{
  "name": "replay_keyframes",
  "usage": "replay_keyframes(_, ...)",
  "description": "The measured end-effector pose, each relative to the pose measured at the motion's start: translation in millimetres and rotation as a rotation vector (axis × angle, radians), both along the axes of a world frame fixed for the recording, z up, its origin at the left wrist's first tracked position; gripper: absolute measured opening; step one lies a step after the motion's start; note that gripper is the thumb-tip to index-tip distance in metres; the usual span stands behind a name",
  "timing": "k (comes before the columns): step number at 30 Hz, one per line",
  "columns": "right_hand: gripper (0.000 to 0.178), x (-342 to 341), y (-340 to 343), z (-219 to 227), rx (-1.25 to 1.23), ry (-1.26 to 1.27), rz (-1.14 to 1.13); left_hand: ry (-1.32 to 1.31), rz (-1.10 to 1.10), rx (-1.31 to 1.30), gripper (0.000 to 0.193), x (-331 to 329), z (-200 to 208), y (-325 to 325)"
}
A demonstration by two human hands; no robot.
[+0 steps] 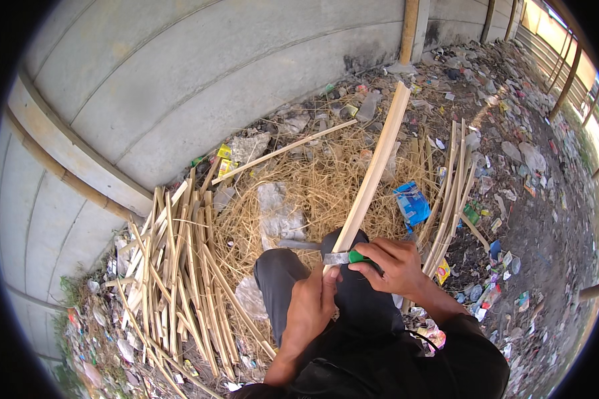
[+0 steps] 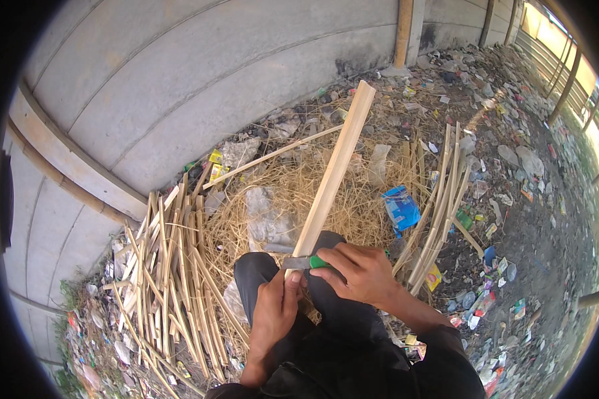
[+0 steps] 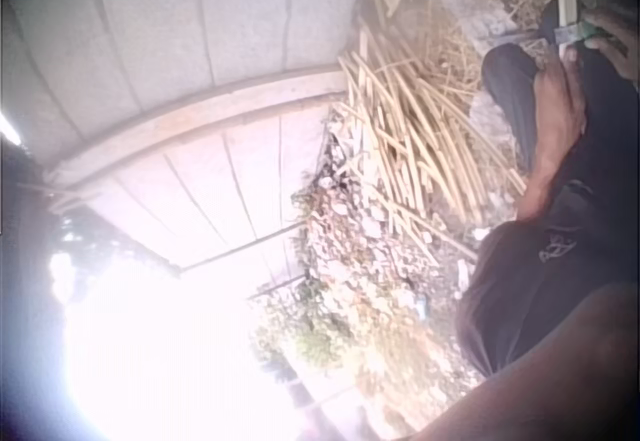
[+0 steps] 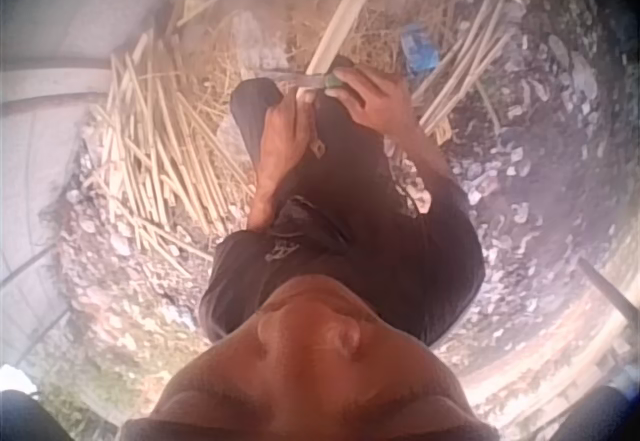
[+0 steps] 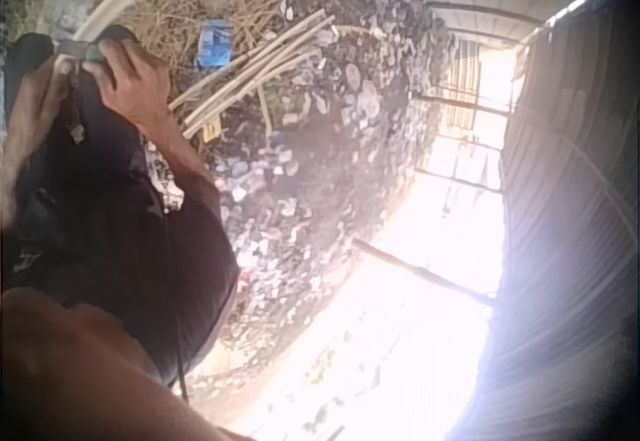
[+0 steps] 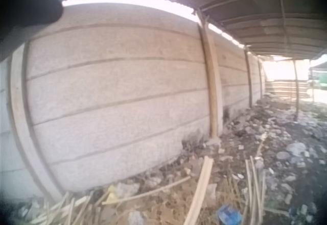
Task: The person sits on the ground and uses a green utility knife to shave and smooth a long bamboo strip. They repeatedly scrape along the length of the strip, rotating it to work different sides, while surrounded by other bamboo pieces and debris.
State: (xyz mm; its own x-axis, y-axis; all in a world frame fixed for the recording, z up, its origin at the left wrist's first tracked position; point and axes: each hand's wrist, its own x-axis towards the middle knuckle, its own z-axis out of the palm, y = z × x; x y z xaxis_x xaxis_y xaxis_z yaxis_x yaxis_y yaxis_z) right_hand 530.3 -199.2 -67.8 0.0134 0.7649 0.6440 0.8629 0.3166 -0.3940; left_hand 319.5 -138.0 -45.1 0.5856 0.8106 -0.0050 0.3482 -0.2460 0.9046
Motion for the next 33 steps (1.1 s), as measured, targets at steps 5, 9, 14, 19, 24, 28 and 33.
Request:
replay_keyframes(5,0.03,1,2,-1,0.036,-0.007,0.007,-0.004,0.01,0.016,0.035,-2,-7,-3)
replay_keyframes(9,0.029,2,3,-3,0.056,-0.024,0.002,0.022,-0.003,0.011,0.035,-3,-4,-2)
replay_keyframes(14,0.029,1,4,-5,0.063,-0.033,0.007,0.009,0.006,0.028,0.032,-4,-6,-2)
replay_keyframes(19,0.025,17,8,-7,0.092,0.015,-0.15,0.074,-0.013,0.008,0.036,-12,-10,-5)
replay_keyframes(24,0.028,85,14,6,0.177,0.269,-0.466,0.103,-0.058,-0.045,0.036,-32,-18,-25)
replay_keyframes(28,0.028,41,6,-12,0.137,0.157,-0.187,0.059,-0.022,-0.06,0.027,-28,-21,-16)
replay_keyframes(33,0.032,-1,4,-29,0.066,0.109,0.022,0.013,-0.023,-0.02,0.024,-16,-19,-8)
